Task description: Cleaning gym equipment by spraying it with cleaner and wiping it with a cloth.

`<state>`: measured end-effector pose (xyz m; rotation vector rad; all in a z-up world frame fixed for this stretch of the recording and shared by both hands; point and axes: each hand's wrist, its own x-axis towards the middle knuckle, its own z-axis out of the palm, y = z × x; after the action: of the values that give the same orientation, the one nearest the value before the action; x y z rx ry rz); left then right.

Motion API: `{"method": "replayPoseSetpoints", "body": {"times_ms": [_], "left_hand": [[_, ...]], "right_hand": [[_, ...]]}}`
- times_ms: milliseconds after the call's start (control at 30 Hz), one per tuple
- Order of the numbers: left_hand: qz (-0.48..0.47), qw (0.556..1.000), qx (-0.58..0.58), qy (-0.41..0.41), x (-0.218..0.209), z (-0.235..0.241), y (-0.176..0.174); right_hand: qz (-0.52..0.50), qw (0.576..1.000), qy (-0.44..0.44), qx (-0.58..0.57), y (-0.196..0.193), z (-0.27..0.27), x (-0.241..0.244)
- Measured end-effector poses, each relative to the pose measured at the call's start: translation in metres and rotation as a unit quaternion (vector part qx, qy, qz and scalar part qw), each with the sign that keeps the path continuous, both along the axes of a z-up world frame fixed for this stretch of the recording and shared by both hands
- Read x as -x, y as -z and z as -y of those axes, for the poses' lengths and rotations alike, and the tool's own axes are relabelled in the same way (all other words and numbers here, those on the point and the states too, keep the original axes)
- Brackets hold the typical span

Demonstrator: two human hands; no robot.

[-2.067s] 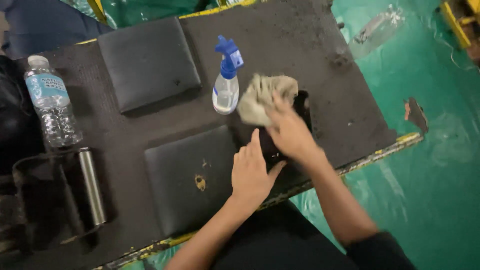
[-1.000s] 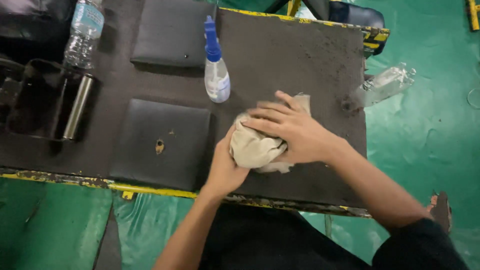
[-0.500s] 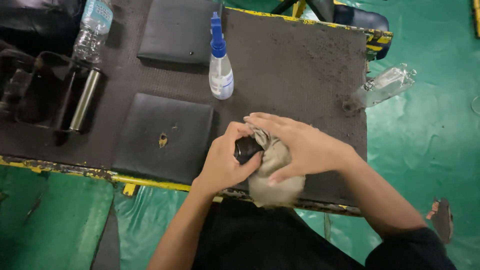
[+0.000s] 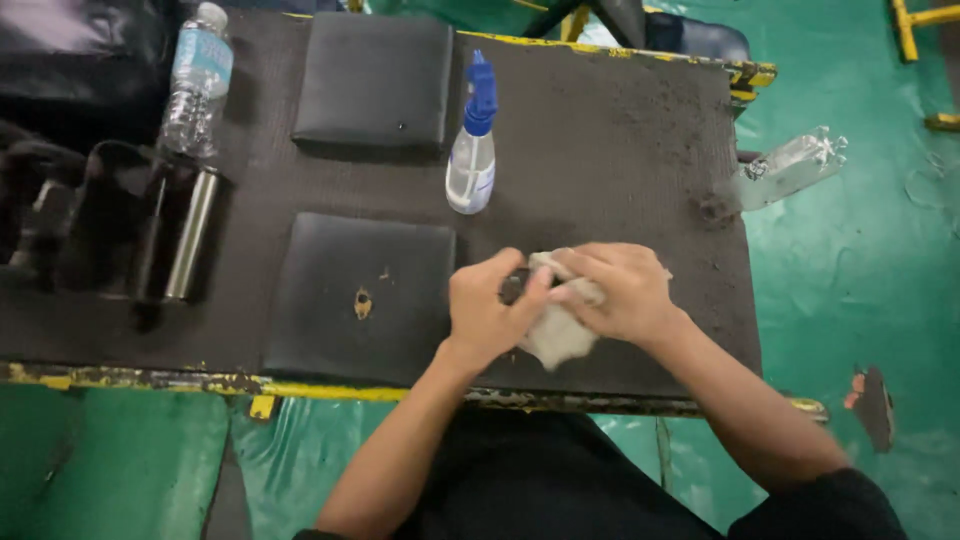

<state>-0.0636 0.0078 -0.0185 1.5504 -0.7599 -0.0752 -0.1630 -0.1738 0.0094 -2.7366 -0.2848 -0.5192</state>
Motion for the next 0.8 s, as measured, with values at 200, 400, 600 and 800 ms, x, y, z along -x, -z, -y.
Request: {"method": "replayPoseSetpoints", "body": {"times_ms": [200, 400, 600, 800], "left_hand": [[0.152, 0.988, 0.025, 0.024, -0.011, 0.001, 0.005], [0.103, 0.994, 0.004, 0.046, -0.022, 0.001, 0.001], [0.027, 0.998, -0.012, 0.046, -0.024, 0.006, -0.003], [0.08, 0.995, 0.011, 0.054, -0.014, 0.003, -0.003]], "right_hand": [[0.023, 0.797, 0.248, -0.55, -0.015, 0.015, 0.025], [-0.141, 0.985, 0.096, -0.037, -0.038, -0.027, -0.003], [0.034, 0.996, 0.082, 0.005, 0.0, -0.015, 0.002], [0.157, 0.841, 0.297, -0.424, 0.095, 0.041, 0.045]]}}
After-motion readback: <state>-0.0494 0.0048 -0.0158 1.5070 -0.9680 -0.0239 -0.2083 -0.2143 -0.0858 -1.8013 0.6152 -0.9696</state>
